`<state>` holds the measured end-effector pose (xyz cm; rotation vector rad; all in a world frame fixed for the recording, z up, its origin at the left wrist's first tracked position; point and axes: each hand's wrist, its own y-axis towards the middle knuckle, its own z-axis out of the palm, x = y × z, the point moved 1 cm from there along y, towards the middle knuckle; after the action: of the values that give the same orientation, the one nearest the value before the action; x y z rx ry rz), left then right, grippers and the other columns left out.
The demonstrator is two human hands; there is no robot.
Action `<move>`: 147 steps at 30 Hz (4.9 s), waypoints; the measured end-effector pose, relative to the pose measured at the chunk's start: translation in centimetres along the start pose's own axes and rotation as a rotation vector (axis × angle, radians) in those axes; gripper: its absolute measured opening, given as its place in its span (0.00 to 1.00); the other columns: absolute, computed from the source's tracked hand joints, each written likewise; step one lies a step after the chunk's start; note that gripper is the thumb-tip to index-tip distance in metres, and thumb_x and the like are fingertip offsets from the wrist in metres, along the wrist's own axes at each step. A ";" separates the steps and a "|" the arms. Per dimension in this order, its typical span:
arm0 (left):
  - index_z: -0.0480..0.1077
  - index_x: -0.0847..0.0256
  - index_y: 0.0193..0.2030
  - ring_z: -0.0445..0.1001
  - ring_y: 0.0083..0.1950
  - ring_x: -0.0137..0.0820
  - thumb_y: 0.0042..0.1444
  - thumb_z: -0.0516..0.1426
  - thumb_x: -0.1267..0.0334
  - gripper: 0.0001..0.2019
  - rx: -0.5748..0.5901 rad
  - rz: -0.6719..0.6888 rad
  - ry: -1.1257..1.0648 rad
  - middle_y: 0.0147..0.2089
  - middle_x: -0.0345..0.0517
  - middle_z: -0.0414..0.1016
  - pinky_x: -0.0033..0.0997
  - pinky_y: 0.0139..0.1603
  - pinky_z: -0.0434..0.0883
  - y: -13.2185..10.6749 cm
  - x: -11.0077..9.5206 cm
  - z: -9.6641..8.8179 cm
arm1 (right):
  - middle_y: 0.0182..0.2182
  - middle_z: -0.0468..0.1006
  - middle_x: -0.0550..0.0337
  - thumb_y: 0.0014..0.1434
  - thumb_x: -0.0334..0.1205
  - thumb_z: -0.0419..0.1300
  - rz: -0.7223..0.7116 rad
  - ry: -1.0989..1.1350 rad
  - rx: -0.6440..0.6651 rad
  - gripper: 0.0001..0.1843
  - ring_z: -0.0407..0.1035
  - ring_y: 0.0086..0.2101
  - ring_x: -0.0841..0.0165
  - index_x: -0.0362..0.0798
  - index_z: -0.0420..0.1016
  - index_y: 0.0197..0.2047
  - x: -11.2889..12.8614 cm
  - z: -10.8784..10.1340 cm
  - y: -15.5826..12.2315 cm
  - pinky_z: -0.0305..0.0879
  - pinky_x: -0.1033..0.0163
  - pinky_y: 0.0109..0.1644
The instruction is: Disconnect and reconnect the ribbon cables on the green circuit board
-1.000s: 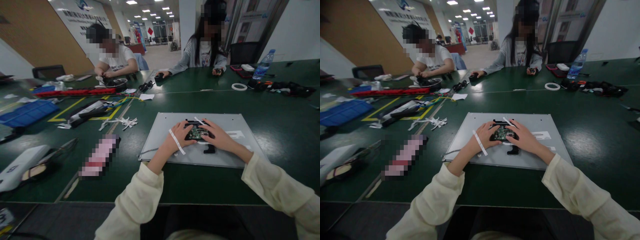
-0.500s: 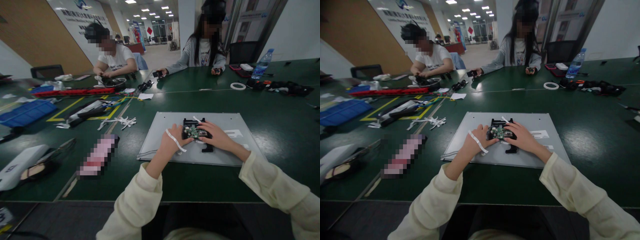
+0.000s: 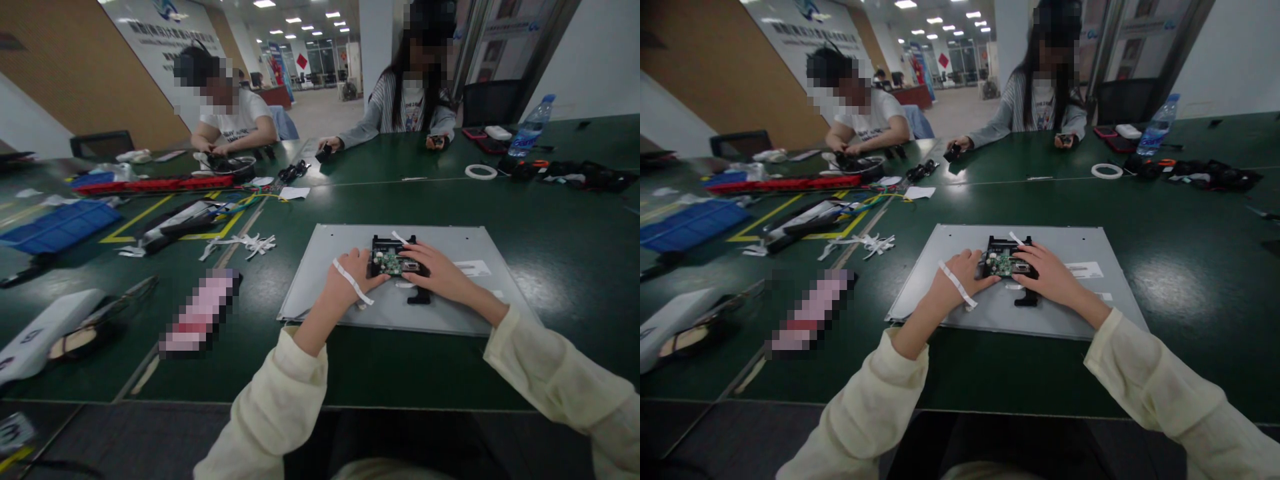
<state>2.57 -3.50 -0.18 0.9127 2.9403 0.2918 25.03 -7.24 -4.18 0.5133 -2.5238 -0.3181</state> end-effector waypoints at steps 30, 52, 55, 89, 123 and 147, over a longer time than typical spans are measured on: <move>0.51 0.68 0.65 0.52 0.67 0.49 0.57 0.45 0.38 0.39 0.084 0.000 -0.068 0.68 0.63 0.53 0.55 0.61 0.56 0.0 -1.2 1.3 | 0.59 0.65 0.55 0.59 0.55 0.55 0.006 0.012 -0.031 0.27 0.52 0.62 0.56 0.52 0.67 0.58 0.1 0.0 -0.5 0.50 0.44 0.64; 0.57 0.64 0.60 0.63 0.61 0.45 0.57 0.51 0.43 0.31 -0.064 0.094 -0.193 0.59 0.57 0.67 0.46 0.58 0.60 1.0 -0.6 2.1 | 0.58 0.66 0.54 0.58 0.54 0.56 0.057 0.036 -0.066 0.27 0.52 0.62 0.55 0.51 0.68 0.57 -0.3 0.0 -0.5 0.51 0.43 0.64; 0.58 0.64 0.60 0.64 0.61 0.44 0.57 0.51 0.44 0.31 -0.066 0.103 -0.241 0.59 0.57 0.67 0.46 0.58 0.61 1.1 -0.6 2.0 | 0.58 0.66 0.54 0.58 0.53 0.56 0.046 0.037 -0.070 0.26 0.52 0.62 0.55 0.51 0.68 0.57 -0.5 0.0 -0.5 0.52 0.44 0.64; 0.69 0.62 0.38 0.71 0.35 0.32 0.44 0.52 0.74 0.13 0.311 0.079 -0.216 0.35 0.46 0.73 0.29 0.37 0.67 -4.0 5.7 -4.1 | 0.58 0.66 0.55 0.58 0.54 0.56 0.058 0.053 -0.057 0.27 0.52 0.62 0.56 0.52 0.68 0.58 -1.1 -0.1 -0.7 0.52 0.43 0.64; 0.52 0.63 0.65 0.52 0.69 0.43 0.56 0.55 0.49 0.34 0.015 0.237 -0.402 0.68 0.60 0.51 0.48 0.65 0.57 3.8 -0.2 2.1 | 0.60 0.61 0.51 0.56 0.51 0.58 0.065 0.108 -0.099 0.32 0.56 0.60 0.57 0.52 0.59 0.62 -0.8 -0.4 -0.2 0.54 0.47 0.63; 0.47 0.66 0.68 0.45 0.71 0.46 0.55 0.52 0.42 0.41 0.103 0.221 -0.405 0.71 0.64 0.39 0.50 0.66 0.53 2.9 0.2 2.6 | 0.61 0.63 0.56 0.65 0.51 0.43 0.198 -0.128 -0.041 0.28 0.50 0.63 0.51 0.48 0.63 0.62 -4.6 -1.2 -1.0 0.50 0.42 0.64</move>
<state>4.25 -0.59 -2.17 1.1561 2.5072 -0.0367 29.53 -6.36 -5.65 0.2307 -2.6589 -0.3364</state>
